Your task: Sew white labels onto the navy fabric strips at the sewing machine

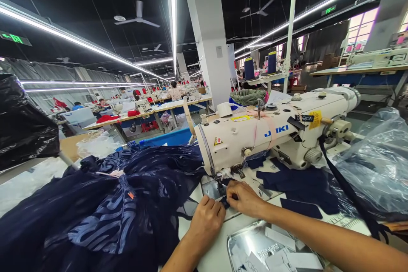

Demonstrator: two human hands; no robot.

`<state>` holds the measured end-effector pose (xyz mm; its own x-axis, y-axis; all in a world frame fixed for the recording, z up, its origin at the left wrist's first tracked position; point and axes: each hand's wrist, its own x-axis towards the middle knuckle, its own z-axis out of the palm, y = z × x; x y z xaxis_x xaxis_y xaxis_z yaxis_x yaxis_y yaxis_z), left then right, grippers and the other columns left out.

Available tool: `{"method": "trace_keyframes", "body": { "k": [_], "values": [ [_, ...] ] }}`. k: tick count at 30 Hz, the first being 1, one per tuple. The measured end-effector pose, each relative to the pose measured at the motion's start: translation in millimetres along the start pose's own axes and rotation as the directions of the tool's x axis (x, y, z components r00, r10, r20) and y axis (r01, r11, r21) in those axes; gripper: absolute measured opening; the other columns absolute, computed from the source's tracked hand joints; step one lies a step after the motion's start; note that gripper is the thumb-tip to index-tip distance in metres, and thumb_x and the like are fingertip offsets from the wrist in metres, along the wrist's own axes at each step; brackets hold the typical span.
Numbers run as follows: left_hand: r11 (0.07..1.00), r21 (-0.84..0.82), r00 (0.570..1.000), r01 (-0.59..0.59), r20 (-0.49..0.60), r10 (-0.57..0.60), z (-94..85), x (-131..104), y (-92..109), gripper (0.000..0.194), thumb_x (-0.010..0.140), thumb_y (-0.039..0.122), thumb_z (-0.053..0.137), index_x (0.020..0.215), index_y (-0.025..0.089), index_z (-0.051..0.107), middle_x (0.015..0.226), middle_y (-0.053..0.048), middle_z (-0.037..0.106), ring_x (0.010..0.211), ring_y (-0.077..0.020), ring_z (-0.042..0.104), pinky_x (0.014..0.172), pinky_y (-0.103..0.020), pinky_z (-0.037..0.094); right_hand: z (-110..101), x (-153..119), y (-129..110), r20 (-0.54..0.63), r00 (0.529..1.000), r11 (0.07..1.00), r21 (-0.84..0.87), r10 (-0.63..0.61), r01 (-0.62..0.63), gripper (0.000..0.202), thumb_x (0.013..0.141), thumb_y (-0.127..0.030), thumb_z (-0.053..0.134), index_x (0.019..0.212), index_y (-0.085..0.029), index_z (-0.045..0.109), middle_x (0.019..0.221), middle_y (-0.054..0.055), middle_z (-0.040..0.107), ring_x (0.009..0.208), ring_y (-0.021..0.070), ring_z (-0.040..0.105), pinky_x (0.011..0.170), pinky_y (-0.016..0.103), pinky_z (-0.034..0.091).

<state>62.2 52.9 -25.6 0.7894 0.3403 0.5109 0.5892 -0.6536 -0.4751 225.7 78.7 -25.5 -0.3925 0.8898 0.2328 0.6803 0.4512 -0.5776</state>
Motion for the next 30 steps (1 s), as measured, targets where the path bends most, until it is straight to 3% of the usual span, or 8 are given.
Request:
{"method": "trace_keyframes", "body": {
  "k": [7,11,15,20,23,26,28,30],
  "values": [
    [1.000,0.010,0.999,-0.010,0.038,0.010,-0.8,0.2,-0.4,0.029,0.083,0.002,0.037,0.060,0.014,0.050,0.056,-0.001,0.049,0.051,-0.0141,0.044,0.054,-0.028,0.032,-2.0,-4.1,-2.5,-0.011,0.998,0.998,-0.027,-0.058,0.057,0.014,0.072,-0.008,0.049,0.062,-0.016,0.056,0.076,0.000,0.057,0.079,0.0158,0.052,0.073,0.029,0.034],
    [1.000,0.019,0.999,0.000,0.045,-0.001,-0.9,1.6,1.3,0.029,0.082,0.001,0.039,0.058,0.014,0.049,0.055,0.000,0.049,0.051,-0.0140,0.044,0.054,-0.028,0.031,-7.2,-5.9,-0.6,0.017,0.997,0.997,-0.015,-0.073,0.073,0.012,0.075,-0.012,0.053,0.075,-0.018,0.063,0.081,0.001,0.059,0.083,0.0168,0.053,0.076,0.031,0.036],
    [1.000,0.025,0.997,0.017,0.075,-0.019,1.1,4.2,4.7,0.028,0.080,0.000,0.041,0.058,0.014,0.048,0.055,0.000,0.049,0.051,-0.0139,0.045,0.054,-0.029,0.031,-2.2,-14.4,-0.4,0.055,0.977,0.956,-0.198,-0.207,0.214,0.016,0.076,-0.011,0.054,0.081,-0.021,0.065,0.087,0.002,0.059,0.084,0.0185,0.053,0.075,0.032,0.039],
    [0.999,-0.004,0.998,0.051,0.048,-0.051,-3.5,-1.2,-2.4,0.025,0.081,0.002,0.041,0.060,0.014,0.052,0.057,-0.001,0.051,0.055,-0.0150,0.047,0.054,-0.029,0.034,14.5,-29.2,-6.9,0.005,0.922,0.766,-0.555,-0.387,0.325,0.018,0.074,-0.005,0.053,0.089,-0.012,0.060,0.094,0.011,0.056,0.097,0.0256,0.049,0.081,0.037,0.040],
    [0.993,-0.097,0.997,0.067,0.043,-0.063,-13.2,-11.1,-12.0,0.020,0.082,0.008,0.045,0.065,0.015,0.054,0.075,-0.004,0.060,0.073,-0.0183,0.054,0.069,-0.035,0.040,9.0,-26.2,-6.2,0.127,0.881,0.688,-0.578,-0.457,0.440,0.014,0.072,-0.007,0.055,0.085,-0.011,0.058,0.086,0.010,0.056,0.087,0.0237,0.051,0.071,0.034,0.044],
    [0.968,-0.247,0.997,0.047,0.067,-0.032,-17.8,-16.6,-15.1,0.012,0.081,0.012,0.048,0.073,0.018,0.055,0.103,-0.004,0.062,0.100,-0.0195,0.052,0.090,-0.040,0.036,-7.6,-14.5,0.8,0.283,0.790,0.582,-0.550,-0.544,0.599,0.013,0.074,-0.007,0.053,0.086,-0.012,0.058,0.084,0.008,0.057,0.079,0.0199,0.052,0.066,0.030,0.045],
    [0.947,-0.314,0.993,0.065,0.117,-0.030,-14.5,-14.5,-11.9,0.013,0.078,0.008,0.048,0.074,0.018,0.054,0.106,-0.002,0.062,0.101,-0.0165,0.053,0.092,-0.035,0.037,-17.1,-6.3,7.9,0.311,0.756,0.557,-0.527,-0.576,0.641,0.019,0.075,-0.005,0.051,0.091,-0.012,0.059,0.087,0.008,0.059,0.080,0.0189,0.053,0.070,0.029,0.045],
    [0.941,-0.322,0.986,0.109,0.154,-0.062,-7.4,-8.7,-6.2,0.016,0.076,0.003,0.047,0.072,0.017,0.054,0.100,-0.003,0.065,0.092,-0.0143,0.058,0.087,-0.031,0.042,-21.5,0.2,15.3,0.306,0.754,0.569,-0.511,-0.581,0.645,0.021,0.076,-0.004,0.050,0.093,-0.012,0.059,0.090,0.009,0.060,0.082,0.0191,0.053,0.075,0.030,0.044]
  ]
}}
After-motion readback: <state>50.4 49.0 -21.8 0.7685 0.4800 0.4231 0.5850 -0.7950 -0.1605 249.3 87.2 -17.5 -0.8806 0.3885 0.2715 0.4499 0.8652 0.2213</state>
